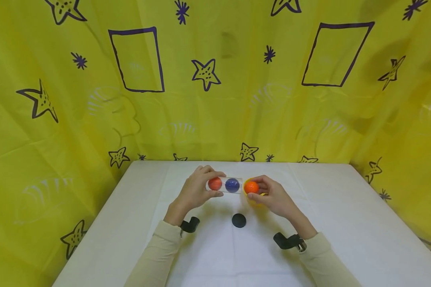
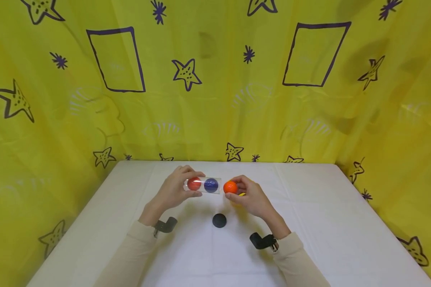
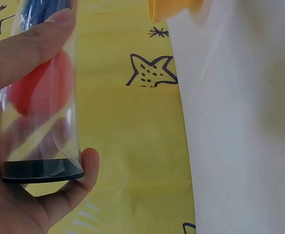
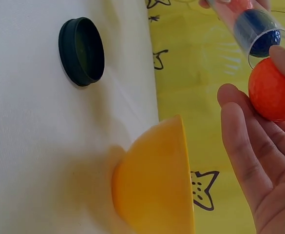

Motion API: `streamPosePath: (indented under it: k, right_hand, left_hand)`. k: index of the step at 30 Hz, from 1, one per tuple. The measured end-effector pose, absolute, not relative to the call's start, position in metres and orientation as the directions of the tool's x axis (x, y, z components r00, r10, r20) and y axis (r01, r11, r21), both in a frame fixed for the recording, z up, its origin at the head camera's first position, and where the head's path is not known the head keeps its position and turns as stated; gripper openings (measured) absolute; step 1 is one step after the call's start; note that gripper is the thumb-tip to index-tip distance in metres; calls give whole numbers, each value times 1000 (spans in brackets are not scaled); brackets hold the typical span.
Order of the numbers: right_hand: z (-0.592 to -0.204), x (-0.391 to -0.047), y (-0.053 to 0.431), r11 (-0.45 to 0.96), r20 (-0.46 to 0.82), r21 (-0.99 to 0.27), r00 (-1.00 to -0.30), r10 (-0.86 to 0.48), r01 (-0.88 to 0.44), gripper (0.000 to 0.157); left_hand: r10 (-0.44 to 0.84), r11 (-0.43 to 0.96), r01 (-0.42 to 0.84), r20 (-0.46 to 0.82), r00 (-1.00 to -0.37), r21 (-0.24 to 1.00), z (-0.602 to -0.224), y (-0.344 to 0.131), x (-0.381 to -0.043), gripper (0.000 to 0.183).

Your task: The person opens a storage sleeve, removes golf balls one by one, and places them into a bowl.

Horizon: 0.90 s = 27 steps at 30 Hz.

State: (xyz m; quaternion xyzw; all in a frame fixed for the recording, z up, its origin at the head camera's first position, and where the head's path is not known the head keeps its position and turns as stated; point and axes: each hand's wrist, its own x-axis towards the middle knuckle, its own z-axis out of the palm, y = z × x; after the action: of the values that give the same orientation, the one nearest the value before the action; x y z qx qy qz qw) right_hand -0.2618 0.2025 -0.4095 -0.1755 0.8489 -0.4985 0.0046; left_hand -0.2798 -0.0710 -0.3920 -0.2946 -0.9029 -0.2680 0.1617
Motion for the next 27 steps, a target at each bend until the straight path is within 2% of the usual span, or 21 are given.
streamPosePath:
  k: [7,18,27]
  right_hand:
    - [-406,-262,206,502,179,-810,-943,-281,-304,45]
    - [-409,-267,219,593,208,-745,-951,-230,-306,46]
    - [-410,-271,230,615,264,-720,-946,-186,-322,44]
  left_hand:
    - [423,687,586,418,-804,430,-391,-71,-277,50]
    - [430,696,591,422,-798,408,-392,-72,-278,50]
    - [421,690,583,418,-805,429,-393,-72,-278,49]
